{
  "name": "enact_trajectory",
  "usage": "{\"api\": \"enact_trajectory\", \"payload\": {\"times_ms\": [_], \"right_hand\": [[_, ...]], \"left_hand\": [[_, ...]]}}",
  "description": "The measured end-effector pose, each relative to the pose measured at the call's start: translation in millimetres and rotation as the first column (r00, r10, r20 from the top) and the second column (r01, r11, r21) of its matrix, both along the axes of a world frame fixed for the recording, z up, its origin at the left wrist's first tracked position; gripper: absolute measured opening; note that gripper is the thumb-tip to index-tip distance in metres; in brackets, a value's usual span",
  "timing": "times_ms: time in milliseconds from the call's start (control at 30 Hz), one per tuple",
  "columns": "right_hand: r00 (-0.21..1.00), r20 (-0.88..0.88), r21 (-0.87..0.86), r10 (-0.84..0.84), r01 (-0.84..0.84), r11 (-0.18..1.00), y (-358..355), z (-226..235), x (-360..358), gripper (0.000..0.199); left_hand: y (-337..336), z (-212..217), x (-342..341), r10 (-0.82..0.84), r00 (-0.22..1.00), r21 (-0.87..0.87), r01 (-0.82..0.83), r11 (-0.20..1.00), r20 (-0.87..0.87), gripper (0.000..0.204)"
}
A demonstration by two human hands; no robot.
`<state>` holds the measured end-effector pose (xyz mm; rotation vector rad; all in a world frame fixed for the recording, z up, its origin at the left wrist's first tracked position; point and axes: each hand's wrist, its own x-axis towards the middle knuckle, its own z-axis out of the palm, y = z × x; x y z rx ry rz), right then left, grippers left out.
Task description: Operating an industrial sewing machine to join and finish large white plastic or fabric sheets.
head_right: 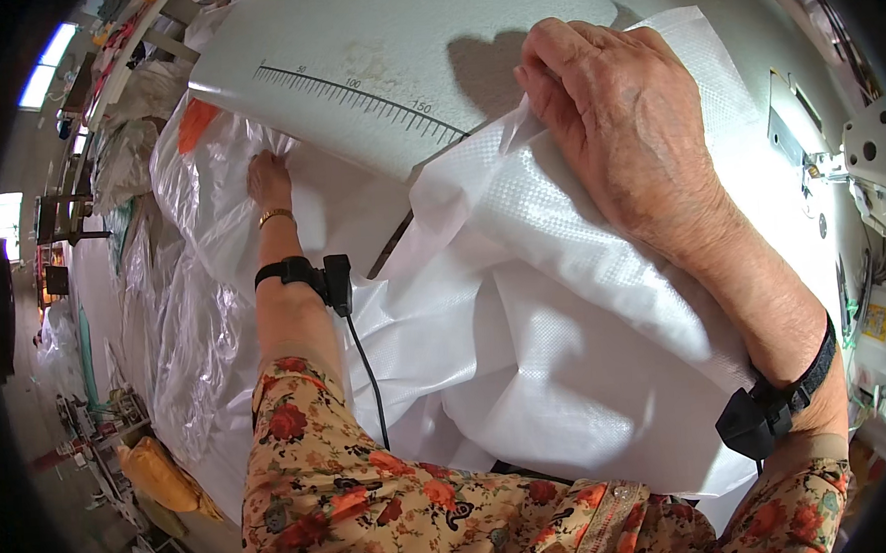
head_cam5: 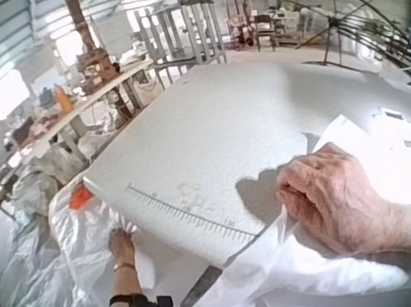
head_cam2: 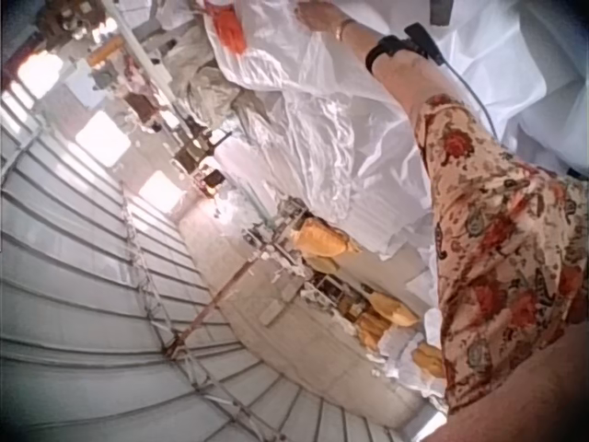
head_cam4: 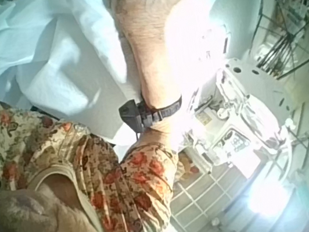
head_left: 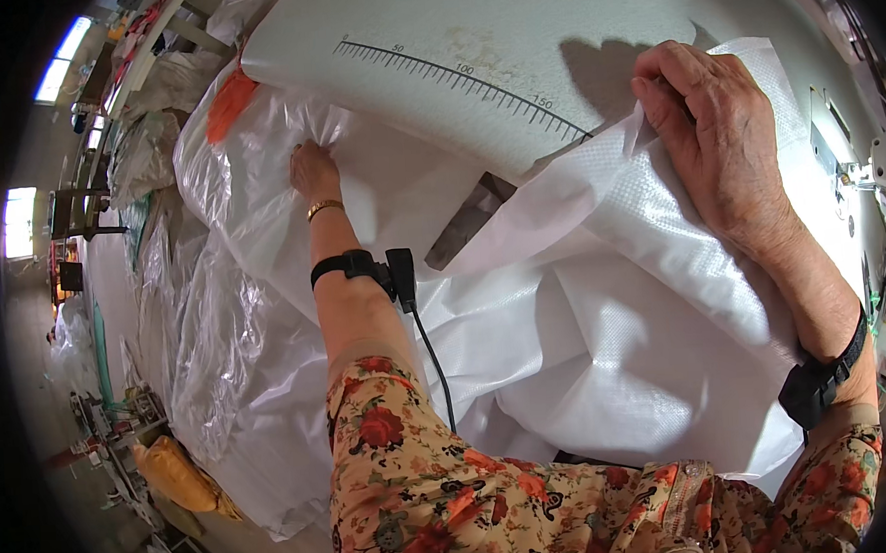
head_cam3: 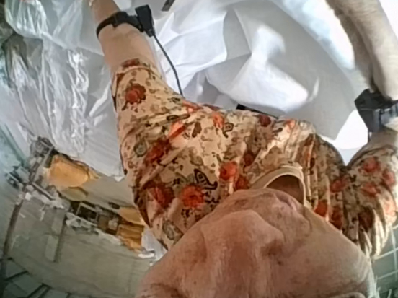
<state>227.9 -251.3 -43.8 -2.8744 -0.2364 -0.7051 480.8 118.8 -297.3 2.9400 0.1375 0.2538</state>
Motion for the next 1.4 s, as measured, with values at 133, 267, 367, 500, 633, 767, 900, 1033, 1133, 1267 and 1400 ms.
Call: {"api": "enact_trajectory", "payload": {"times_ms": [133,267,367,500,633,767,900,1033,1133,1267,1400], "right_hand": [[1.000,0.005,0.001,0.017,-0.017,1.000,-0.5,-0.1,-0.1,0.020],[1.000,0.015,-0.011,0.017,-0.017,1.000,-1.5,-0.2,-1.4,0.020],[1.000,0.022,-0.002,0.015,-0.015,1.000,-1.8,-0.4,-1.9,0.020],[1.000,0.025,-0.007,0.016,-0.016,1.000,-1.5,-0.6,-0.1,0.019],[0.999,-0.046,0.009,-0.023,0.023,1.000,-2.0,3.1,-4.6,0.018],[0.995,-0.089,0.008,-0.051,0.052,0.999,-2.3,3.8,-4.8,0.017],[0.999,-0.040,0.004,-0.014,0.014,1.000,-3.4,4.6,-6.7,0.016],[0.995,-0.085,0.032,-0.060,0.063,0.997,-4.4,2.9,-8.0,0.015],[0.998,-0.050,0.031,-0.039,0.041,0.999,-5.9,-0.4,-5.1,0.015],[1.000,0.016,0.012,-0.007,0.007,1.000,-6.4,-5.8,0.5,0.017],[0.999,0.049,0.002,-0.005,0.005,1.000,-5.6,-8.9,3.6,0.019]], "left_hand": [[4.3,-6.2,3.4,0.032,0.997,-0.014,-0.031,0.999,0.064,0.019],[21.1,-14.5,9.2,0.041,0.993,-0.041,-0.037,0.998,0.107,0.021],[35.0,-22.5,17.4,0.090,0.986,-0.058,-0.083,0.995,0.141,0.022],[52.0,-26.6,23.9,0.132,0.929,0.032,-0.152,0.988,0.346,0.024],[73.4,-9.1,13.4,0.491,0.803,-0.550,-0.254,0.795,0.338,0.023],[81.1,12.5,13.8,0.620,0.762,-0.981,0.119,0.151,0.188,0.022],[82.8,21.7,13.9,0.532,0.825,-0.973,0.230,-0.009,0.190,0.019],[86.2,20.2,6.6,0.413,0.881,-0.963,0.144,0.230,0.230,0.016],[82.9,15.6,3.8,0.344,0.873,-0.867,0.155,0.474,0.344,0.014],[71.7,10.4,-8.2,-0.047,0.903,-0.334,0.206,0.920,0.427,0.030],[65.6,2.1,-54.0,-0.012,0.999,-0.067,0.014,0.998,0.035,0.038]]}}
